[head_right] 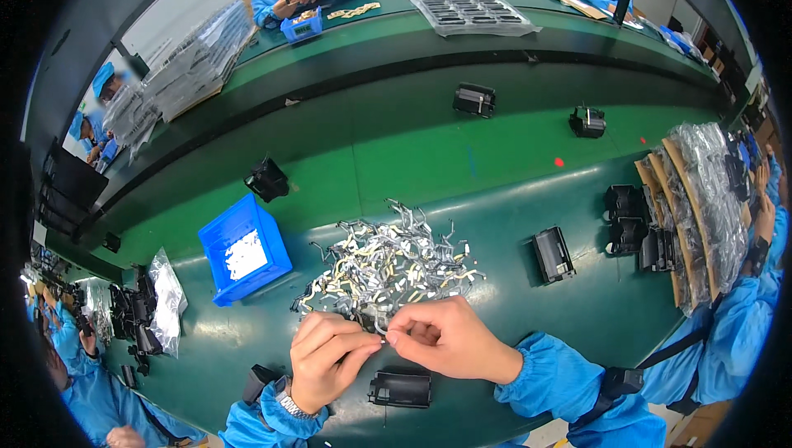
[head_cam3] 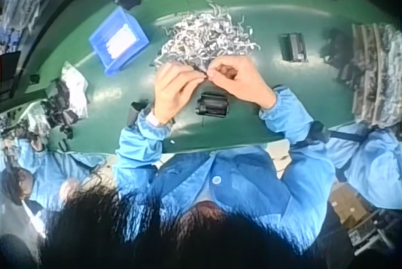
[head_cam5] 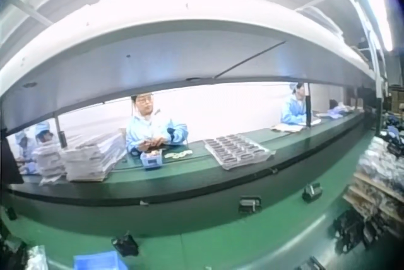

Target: The recorder is assembling small black plastic components by hand on a factory workbench.

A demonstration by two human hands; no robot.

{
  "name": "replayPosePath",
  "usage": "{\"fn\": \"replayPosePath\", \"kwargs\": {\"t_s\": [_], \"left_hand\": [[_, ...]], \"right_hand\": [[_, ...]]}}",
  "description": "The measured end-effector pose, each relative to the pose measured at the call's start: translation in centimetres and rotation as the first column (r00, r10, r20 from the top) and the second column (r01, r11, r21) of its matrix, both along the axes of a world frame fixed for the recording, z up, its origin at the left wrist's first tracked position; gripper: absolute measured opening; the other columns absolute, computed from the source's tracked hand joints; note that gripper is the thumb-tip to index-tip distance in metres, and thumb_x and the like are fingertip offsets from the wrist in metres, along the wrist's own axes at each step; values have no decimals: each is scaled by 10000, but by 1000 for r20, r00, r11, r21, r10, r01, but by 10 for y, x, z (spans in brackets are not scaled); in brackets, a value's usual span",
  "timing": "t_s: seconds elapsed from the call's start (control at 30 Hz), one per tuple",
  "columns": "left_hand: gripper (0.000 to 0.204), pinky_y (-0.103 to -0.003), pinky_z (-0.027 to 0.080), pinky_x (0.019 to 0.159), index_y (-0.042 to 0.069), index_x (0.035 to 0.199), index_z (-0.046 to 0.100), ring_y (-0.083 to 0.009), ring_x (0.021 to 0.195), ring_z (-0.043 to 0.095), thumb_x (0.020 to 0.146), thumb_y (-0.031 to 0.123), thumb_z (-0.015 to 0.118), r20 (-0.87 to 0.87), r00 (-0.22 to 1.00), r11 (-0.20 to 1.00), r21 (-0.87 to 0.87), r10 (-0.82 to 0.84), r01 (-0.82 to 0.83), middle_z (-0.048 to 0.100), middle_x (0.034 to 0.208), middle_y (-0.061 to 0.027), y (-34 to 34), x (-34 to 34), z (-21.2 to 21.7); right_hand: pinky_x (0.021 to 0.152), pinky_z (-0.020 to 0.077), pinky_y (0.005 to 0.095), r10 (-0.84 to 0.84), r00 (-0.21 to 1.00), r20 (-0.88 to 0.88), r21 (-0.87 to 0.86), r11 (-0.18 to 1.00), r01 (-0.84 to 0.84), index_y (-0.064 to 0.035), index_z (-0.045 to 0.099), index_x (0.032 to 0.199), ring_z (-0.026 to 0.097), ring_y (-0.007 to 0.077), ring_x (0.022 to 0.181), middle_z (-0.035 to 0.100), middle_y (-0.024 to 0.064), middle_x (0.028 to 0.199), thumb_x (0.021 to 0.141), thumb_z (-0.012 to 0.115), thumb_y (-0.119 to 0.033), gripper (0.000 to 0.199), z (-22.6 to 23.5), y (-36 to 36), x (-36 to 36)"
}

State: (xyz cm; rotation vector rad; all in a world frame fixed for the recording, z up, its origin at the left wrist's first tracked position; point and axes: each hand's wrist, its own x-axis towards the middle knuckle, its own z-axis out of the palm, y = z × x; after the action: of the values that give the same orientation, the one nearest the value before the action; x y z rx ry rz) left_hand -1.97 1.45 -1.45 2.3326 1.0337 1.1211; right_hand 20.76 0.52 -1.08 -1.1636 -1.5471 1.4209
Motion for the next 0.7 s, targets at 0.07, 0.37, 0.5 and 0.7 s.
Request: {"fn": "replayPosePath", "kwargs": {"t_s": [0.07,0.37,0.5,0.7], "left_hand": [[205,-365,520,735,101,897,815,-242,825,644,716,92,911,6,1000,1000,-2,1,-1,710,900,-29,0,0,0],[185,-359,532,689,88,870,810,-236,766,668,717,77,915,23,998,998,26,52,-52,743,858,-37,-1,4,3],[156,-356,537,690,76,861,801,-236,759,679,737,63,895,22,998,998,5,56,-57,752,850,-43,-2,5,4],[128,-357,531,689,60,842,759,-243,758,679,764,51,859,26,999,998,-46,43,-42,742,831,-54,0,4,5]], "right_hand": [[513,429,237,-22,999,39,73,997,19,-35,736,935,556,55,542,655,22,673,939,771,-115,87,1,0,-2],[546,500,236,-91,992,88,213,974,70,-32,759,940,656,75,601,724,32,757,903,792,-76,67,5,-4,-7],[544,498,246,-82,991,109,281,958,48,-41,761,933,654,93,590,726,36,764,885,797,-70,66,2,-4,-6],[555,493,254,-53,994,94,285,958,24,-39,757,922,633,92,590,710,26,761,876,801,-72,71,2,-2,-8]]}}
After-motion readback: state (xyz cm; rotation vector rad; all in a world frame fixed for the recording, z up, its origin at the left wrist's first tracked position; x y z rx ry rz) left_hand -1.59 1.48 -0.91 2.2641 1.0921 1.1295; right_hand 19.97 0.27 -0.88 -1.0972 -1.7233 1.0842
